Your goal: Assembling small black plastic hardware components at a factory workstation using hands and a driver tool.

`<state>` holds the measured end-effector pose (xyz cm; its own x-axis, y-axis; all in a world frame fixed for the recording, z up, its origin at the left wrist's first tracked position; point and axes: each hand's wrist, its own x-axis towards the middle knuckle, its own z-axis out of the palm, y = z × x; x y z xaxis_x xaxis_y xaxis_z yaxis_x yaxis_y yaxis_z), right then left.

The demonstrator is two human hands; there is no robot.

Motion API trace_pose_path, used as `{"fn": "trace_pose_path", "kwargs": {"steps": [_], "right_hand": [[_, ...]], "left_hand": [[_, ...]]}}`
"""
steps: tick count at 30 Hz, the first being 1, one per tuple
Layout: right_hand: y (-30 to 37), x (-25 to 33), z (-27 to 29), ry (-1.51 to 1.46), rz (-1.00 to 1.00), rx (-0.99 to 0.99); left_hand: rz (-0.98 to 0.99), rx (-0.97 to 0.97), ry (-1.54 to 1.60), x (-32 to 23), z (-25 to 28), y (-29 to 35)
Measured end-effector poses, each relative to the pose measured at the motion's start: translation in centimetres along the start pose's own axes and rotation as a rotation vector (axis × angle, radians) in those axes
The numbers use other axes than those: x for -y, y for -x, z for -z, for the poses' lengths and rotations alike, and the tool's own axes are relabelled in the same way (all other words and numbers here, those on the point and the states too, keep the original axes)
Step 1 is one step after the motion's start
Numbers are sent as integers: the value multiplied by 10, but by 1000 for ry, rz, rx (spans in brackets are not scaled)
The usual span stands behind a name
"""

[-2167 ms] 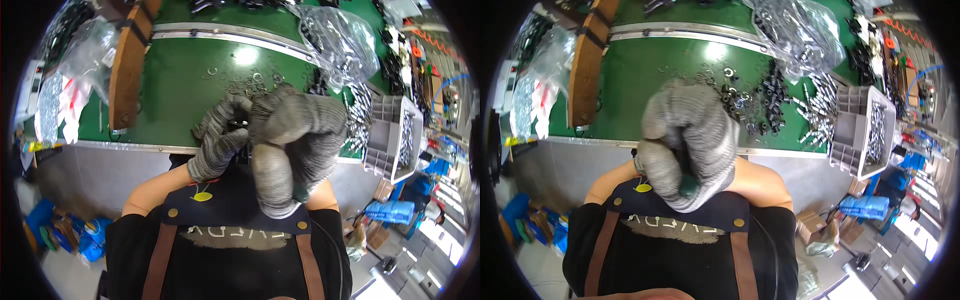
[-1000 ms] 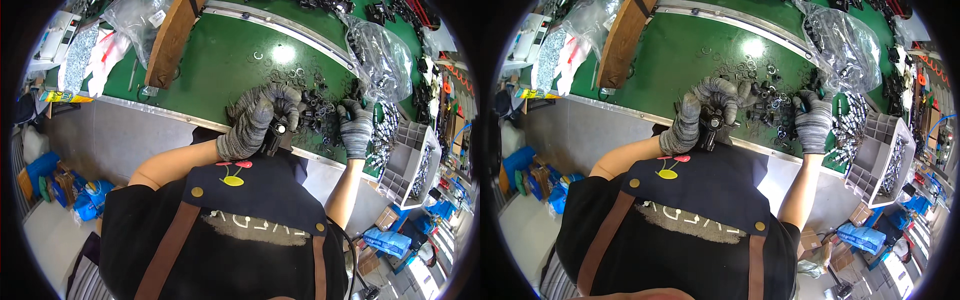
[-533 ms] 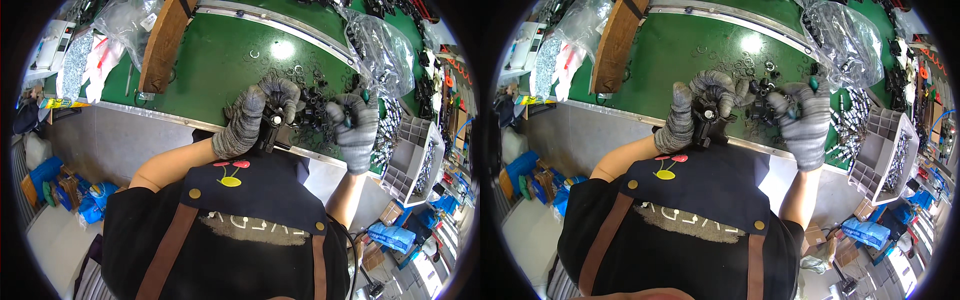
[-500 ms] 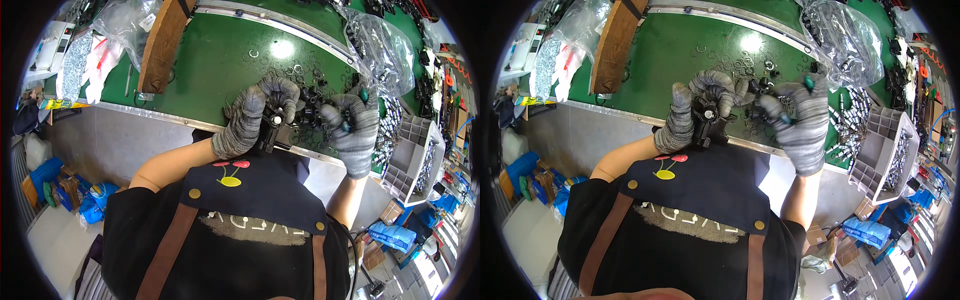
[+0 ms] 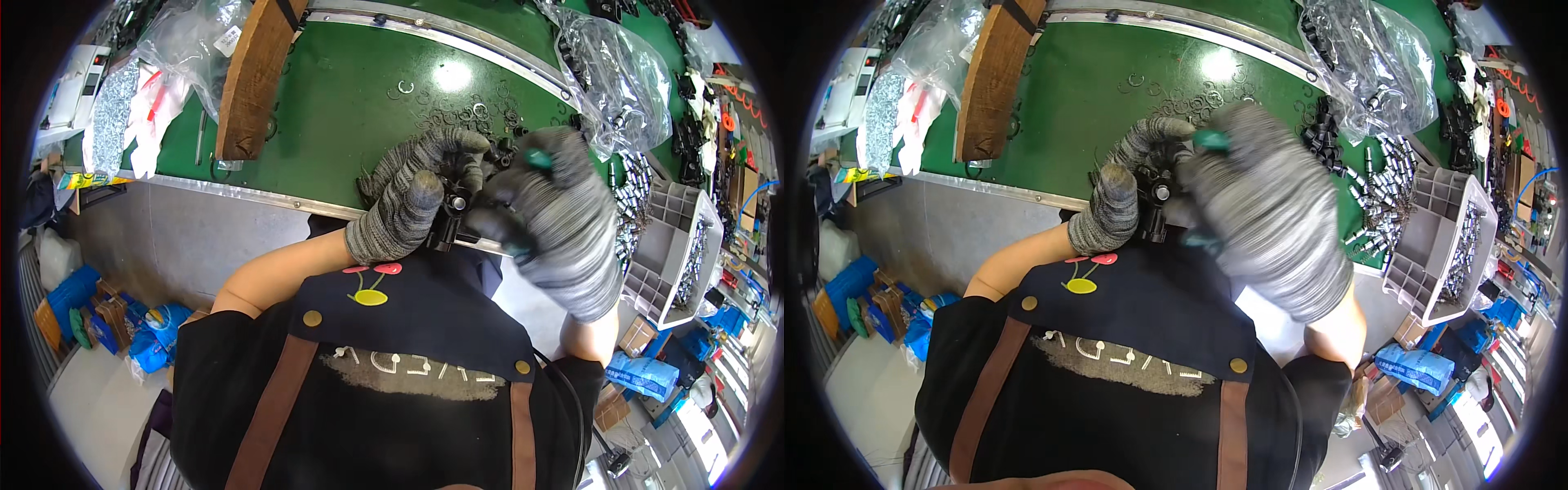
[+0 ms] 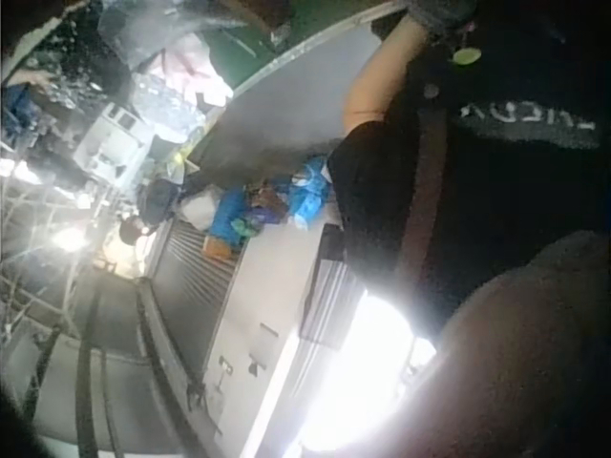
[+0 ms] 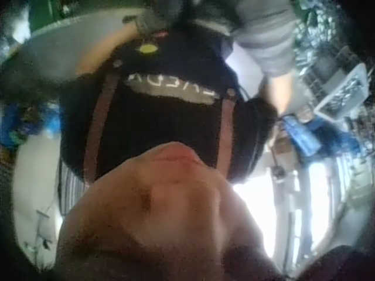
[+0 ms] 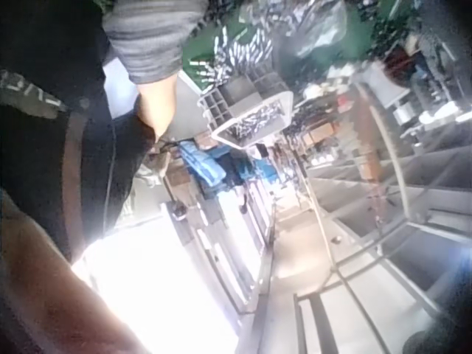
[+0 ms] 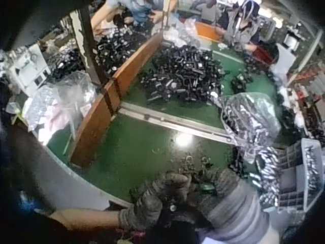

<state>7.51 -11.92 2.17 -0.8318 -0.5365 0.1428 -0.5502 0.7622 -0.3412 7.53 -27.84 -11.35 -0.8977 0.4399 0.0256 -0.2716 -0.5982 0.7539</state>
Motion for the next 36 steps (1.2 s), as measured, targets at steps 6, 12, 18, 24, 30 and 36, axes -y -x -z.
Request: {"fn": "trace_pose_path", "kwargs": {"steps": [6,12,18,24,30,36], "right_hand": [[27,-38,-32,-295,-278,-281],[20,-5,-15,-1376,-36,-834],[3,20,-39,-1455,142,-933],[4,30,-41,-1244,103,-809],[5,41,-41,-1060,82,-702],[-5,59,-47,-1176,-72,-901]], "left_hand": [[20,46,95,4,9,-5],[-8,45,41,10,6,-8],[-112,66,-10,12,2,-8],[-6,-38,-60,1,-7,-3],[-57,-40,-99,4,-11,0],[-43,-23,-335,-11,-11,3]]}}
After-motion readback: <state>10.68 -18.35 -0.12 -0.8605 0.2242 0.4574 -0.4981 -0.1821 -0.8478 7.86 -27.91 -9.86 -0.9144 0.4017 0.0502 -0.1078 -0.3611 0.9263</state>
